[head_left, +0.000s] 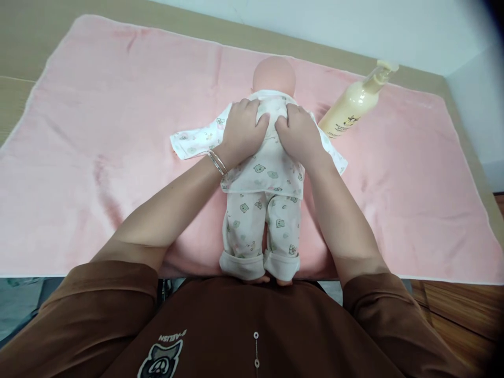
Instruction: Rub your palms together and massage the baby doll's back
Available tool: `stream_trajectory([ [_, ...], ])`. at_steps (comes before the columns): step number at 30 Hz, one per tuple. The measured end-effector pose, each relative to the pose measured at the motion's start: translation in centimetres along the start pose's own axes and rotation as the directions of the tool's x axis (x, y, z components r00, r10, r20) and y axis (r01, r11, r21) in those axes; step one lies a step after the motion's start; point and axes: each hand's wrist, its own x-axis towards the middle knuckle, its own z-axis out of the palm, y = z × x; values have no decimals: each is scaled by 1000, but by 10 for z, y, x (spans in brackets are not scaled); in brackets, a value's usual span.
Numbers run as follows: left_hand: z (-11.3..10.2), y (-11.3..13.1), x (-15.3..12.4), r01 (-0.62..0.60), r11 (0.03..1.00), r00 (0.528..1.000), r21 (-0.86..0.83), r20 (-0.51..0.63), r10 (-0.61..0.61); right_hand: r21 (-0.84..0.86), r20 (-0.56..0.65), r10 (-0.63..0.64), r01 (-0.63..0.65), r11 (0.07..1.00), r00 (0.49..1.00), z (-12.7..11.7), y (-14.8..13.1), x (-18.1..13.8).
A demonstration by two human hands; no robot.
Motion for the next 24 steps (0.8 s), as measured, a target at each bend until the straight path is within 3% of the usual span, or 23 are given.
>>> stream_trajectory([
  [5, 3, -3, -1, 8, 999, 1000, -34, 2, -8, 68, -43, -12, 15, 998, 999, 11, 15, 8],
  [18, 4, 1, -3, 67, 997, 998, -40, -5, -67, 61, -66, -27, 31, 998, 997, 18, 22, 7],
  [24, 3, -5, -1, 19, 999, 1000, -30, 9, -19, 61, -54, -7, 11, 998, 999, 17, 20, 7],
])
